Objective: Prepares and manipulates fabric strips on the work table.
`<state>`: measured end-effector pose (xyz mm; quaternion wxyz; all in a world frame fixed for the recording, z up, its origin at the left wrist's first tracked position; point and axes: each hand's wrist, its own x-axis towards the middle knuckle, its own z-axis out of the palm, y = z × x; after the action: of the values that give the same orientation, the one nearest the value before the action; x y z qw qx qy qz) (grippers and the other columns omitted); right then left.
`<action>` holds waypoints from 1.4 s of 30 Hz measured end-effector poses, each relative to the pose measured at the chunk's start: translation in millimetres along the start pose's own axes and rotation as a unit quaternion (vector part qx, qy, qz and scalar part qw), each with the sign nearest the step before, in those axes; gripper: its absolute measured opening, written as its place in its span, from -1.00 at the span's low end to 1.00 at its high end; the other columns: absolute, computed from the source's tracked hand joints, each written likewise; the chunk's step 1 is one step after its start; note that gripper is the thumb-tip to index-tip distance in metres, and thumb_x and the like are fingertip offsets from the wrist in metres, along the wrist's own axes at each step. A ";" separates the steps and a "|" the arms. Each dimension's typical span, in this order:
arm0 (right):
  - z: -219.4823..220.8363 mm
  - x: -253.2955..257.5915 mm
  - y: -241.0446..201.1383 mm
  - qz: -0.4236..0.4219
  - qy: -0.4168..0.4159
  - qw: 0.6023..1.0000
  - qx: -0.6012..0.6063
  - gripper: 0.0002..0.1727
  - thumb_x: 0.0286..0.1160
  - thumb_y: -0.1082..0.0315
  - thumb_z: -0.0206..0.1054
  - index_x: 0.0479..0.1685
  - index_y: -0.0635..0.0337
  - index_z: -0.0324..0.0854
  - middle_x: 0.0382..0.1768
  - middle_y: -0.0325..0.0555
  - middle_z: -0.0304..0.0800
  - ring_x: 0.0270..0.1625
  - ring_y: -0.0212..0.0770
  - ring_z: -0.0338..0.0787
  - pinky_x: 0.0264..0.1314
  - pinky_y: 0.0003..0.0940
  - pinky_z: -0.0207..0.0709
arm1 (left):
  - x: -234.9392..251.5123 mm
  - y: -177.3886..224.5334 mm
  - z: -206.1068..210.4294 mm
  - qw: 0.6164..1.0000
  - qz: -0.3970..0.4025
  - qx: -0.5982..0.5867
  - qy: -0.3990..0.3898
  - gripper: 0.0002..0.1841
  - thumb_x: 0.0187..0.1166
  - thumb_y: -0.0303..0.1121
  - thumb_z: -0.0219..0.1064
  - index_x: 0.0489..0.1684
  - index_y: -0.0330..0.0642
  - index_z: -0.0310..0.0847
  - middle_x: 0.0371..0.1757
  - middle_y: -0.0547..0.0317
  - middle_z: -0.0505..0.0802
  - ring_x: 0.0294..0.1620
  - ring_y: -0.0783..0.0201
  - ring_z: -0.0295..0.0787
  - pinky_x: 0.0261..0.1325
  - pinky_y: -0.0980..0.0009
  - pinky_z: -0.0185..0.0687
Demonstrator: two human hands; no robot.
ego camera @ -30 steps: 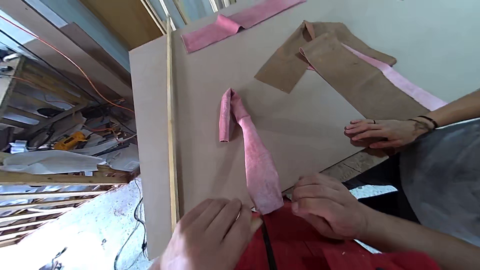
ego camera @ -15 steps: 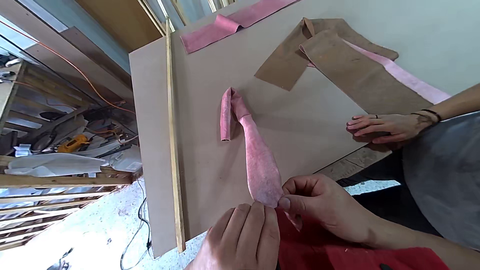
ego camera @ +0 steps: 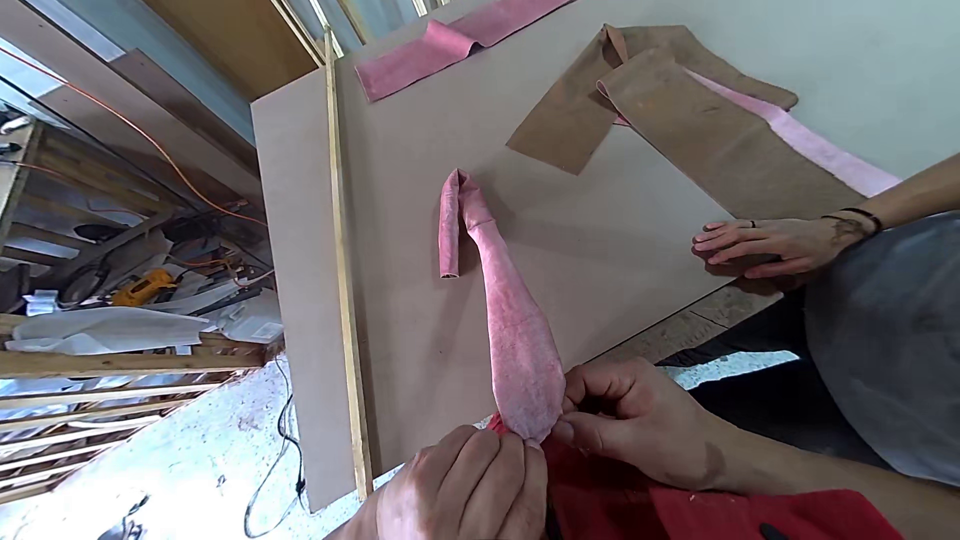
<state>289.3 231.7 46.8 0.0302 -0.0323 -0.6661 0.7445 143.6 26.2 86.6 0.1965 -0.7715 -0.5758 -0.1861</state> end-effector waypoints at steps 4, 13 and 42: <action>-8.8 4.1 2.5 -0.048 -0.004 0.996 -0.070 -0.77 0.64 0.18 0.39 -0.23 0.15 0.78 -0.34 -0.31 0.83 -0.26 -0.50 0.78 -0.17 -0.53 0.70 | -36.2 3.6 35.3 0.991 -0.109 -0.056 0.060 -0.91 0.62 -0.41 0.31 -0.18 -0.26 0.65 -0.36 0.05 0.80 -0.38 0.18 0.74 -0.30 0.34 0.69; -38.2 65.6 5.6 0.088 0.016 0.988 0.122 -0.27 0.70 -0.38 -0.03 0.33 0.05 0.66 0.07 -0.24 0.87 0.14 -0.36 0.83 0.29 -0.31 0.71 | 4.3 -5.1 5.3 0.580 -0.506 -0.635 0.060 -0.77 0.68 -0.31 0.37 -0.14 -0.35 0.76 -0.34 0.01 0.91 -0.39 0.20 0.92 -0.25 0.28 0.94; -54.5 40.3 9.1 0.065 0.089 0.991 -0.074 -0.76 0.66 0.09 0.32 -0.11 0.02 0.79 -0.39 -0.09 0.83 -0.36 -0.15 0.84 -0.24 -0.25 0.79 | -70.2 -44.0 62.0 0.764 -0.631 -0.079 0.106 -0.87 0.44 -0.21 0.49 -0.26 -0.03 0.76 -0.43 0.45 0.82 -0.48 0.55 0.74 -0.40 0.49 0.74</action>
<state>254.0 288.2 31.4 0.0384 -0.1434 -0.7104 0.6879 86.3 12.5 1.5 0.0332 -0.2218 -0.8915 -0.3936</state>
